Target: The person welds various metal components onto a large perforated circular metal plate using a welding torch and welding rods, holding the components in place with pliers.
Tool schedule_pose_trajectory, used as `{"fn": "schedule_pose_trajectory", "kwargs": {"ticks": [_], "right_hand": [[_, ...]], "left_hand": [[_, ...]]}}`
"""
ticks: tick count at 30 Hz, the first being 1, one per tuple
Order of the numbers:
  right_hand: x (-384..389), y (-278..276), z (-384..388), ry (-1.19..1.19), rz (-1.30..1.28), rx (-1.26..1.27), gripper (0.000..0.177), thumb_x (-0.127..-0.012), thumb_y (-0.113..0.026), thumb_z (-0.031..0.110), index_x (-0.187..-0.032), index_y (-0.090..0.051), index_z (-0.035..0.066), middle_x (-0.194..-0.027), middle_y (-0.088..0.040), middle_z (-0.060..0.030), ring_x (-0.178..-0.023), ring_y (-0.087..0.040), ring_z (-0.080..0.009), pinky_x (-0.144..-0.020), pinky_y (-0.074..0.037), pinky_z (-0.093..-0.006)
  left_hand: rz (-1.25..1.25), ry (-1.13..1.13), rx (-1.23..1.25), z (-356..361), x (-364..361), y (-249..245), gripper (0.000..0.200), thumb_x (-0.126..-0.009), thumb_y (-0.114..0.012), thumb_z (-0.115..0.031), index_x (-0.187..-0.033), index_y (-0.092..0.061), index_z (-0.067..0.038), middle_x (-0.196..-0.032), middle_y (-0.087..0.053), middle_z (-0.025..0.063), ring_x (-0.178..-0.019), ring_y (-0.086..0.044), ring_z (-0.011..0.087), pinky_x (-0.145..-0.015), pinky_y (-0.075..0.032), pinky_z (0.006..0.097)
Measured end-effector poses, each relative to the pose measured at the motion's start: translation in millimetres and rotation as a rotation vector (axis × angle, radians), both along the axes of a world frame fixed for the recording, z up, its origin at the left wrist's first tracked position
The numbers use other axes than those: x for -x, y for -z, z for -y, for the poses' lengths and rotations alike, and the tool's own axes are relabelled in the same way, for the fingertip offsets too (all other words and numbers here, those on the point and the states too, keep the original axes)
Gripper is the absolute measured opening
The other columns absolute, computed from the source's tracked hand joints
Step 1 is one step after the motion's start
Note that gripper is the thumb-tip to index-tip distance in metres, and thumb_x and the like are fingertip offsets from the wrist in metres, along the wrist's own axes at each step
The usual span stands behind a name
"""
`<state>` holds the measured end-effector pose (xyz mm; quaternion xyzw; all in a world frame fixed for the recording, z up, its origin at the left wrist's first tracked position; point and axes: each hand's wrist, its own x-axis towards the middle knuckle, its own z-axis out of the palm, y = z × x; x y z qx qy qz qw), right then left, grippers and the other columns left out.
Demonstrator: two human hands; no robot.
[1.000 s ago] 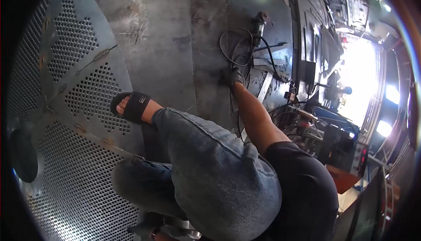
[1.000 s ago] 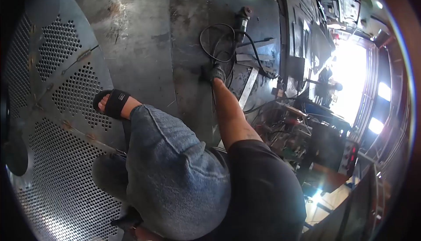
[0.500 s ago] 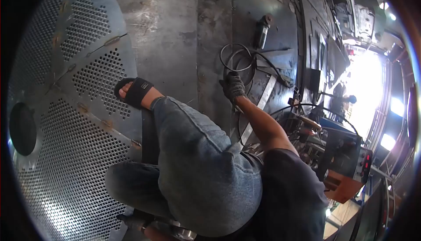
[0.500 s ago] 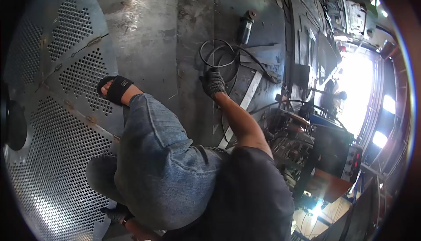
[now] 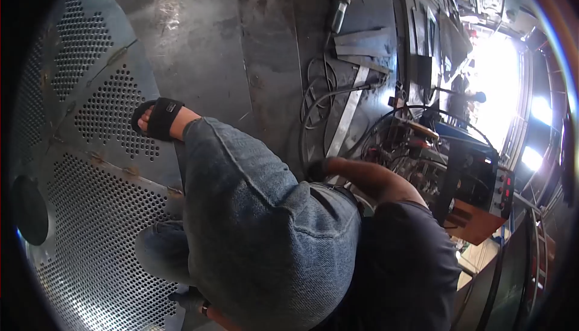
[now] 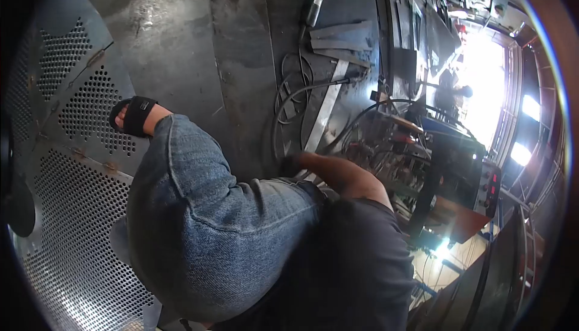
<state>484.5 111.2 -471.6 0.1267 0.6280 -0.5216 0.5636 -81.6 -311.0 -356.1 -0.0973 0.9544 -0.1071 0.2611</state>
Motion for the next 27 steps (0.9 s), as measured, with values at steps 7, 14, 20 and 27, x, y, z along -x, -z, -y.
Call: {"fn": "schedule_pose_trajectory", "kwargs": {"ticks": [7, 14, 20, 27], "right_hand": [[159.1, 15.6, -154.4, 1.627, 0.127, -0.517, 0.040, -0.112, -0.056, 0.028, -0.146, -0.058, 0.007, -0.131, -0.065, -0.0077, -0.122, -0.060, -0.0237, -0.111, -0.051, -0.0417], [210.4, -5.5, -198.0, 1.632, -0.156, -0.604, 0.058, -0.103, -0.061, 0.036, -0.149, -0.055, 0.002, -0.138, -0.064, -0.0195, -0.127, -0.063, -0.0342, -0.109, -0.051, -0.0452], [65.1, 79.4, -25.7, 0.435, 0.017, -0.165, 0.046, -0.098, -0.062, 0.021, -0.142, -0.062, 0.004, -0.142, -0.064, -0.0158, -0.131, -0.059, -0.0317, -0.113, -0.043, -0.0428], [-18.2, -9.5, -0.1, 0.496, 0.846, 0.149, 0.028, -0.103, -0.062, 0.025, -0.126, -0.073, 0.014, -0.116, -0.076, -0.0065, -0.101, -0.073, -0.0270, -0.080, -0.058, -0.0444]], "left_hand": [[0.001, 0.042, 0.056, 17.9, 13.4, 8.0, 0.077, -0.109, -0.061, -0.034, -0.168, -0.024, -0.002, -0.112, -0.074, 0.0201, -0.080, -0.071, 0.0262, -0.071, -0.060, 0.0413], [0.028, 0.080, 0.094, 35.3, 20.4, 18.0, 0.076, -0.110, -0.059, -0.036, -0.168, -0.023, -0.001, -0.112, -0.073, 0.0213, -0.078, -0.070, 0.0276, -0.069, -0.059, 0.0418], [0.024, 0.081, 0.134, 72.9, 15.8, 15.0, 0.076, -0.111, -0.057, -0.037, -0.168, -0.022, -0.001, -0.112, -0.073, 0.0223, -0.076, -0.070, 0.0287, -0.068, -0.059, 0.0422], [0.031, -0.023, 0.200, 43.0, 9.6, -0.7, 0.081, -0.108, -0.062, -0.038, -0.169, -0.022, -0.001, -0.109, -0.073, 0.0252, -0.077, -0.071, 0.0317, -0.069, -0.059, 0.0416]]}}
